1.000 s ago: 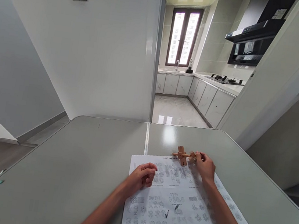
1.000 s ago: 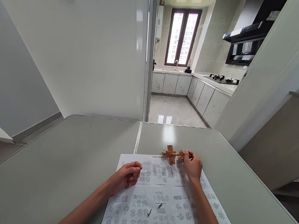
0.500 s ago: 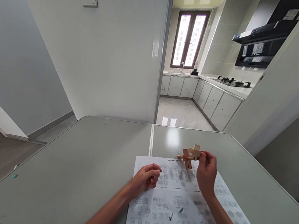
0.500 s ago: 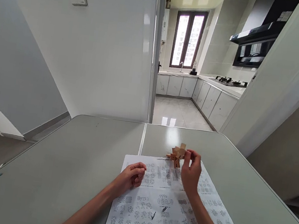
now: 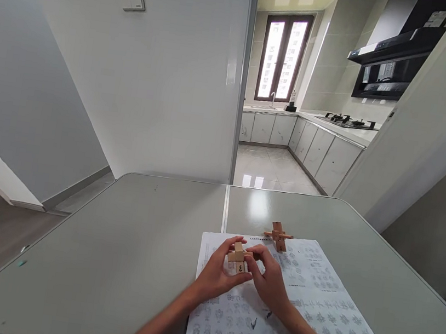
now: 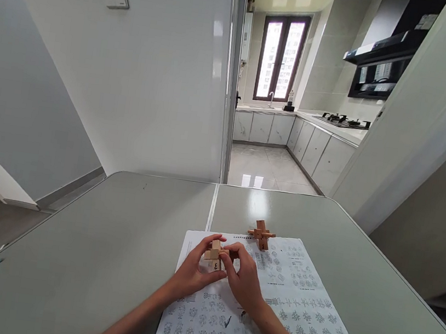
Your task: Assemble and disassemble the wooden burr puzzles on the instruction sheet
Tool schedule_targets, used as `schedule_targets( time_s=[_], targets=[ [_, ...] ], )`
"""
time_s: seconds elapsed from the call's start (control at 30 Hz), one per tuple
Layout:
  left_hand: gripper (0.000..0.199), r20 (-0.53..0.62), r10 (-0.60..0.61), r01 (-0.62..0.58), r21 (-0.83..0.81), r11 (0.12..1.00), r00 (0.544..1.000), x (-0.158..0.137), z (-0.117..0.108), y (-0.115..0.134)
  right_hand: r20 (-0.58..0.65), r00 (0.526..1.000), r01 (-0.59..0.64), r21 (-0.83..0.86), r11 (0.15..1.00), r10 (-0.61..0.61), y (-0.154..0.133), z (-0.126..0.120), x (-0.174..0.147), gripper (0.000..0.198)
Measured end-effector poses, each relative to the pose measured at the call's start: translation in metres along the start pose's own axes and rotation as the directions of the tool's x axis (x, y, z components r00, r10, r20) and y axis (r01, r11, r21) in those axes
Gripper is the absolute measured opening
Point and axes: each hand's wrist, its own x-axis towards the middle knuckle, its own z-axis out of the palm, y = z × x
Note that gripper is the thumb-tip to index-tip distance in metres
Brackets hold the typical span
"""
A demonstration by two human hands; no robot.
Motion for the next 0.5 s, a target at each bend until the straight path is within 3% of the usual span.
schedule_targets(
  time_s=[0.33, 0.5],
  targets=[
    [0.065, -0.139, -0.015, 0.030, 0.101, 0.994, 0.990, 0.005, -0.003, -0.013, 0.237, 0.962, -0.191, 0.232, 0.954, 0.135, -0.001, -0.009, 0.010, 0.039],
    [0.062, -0.166, -0.001, 0.021, 0.115, 0.993, 0.986, 0.007, -0.005, -0.006, 0.433, 0.882, -0.344, 0.318, 0.884, 0.187, -0.005, -0.016, 0.015, 0.043]
  ],
)
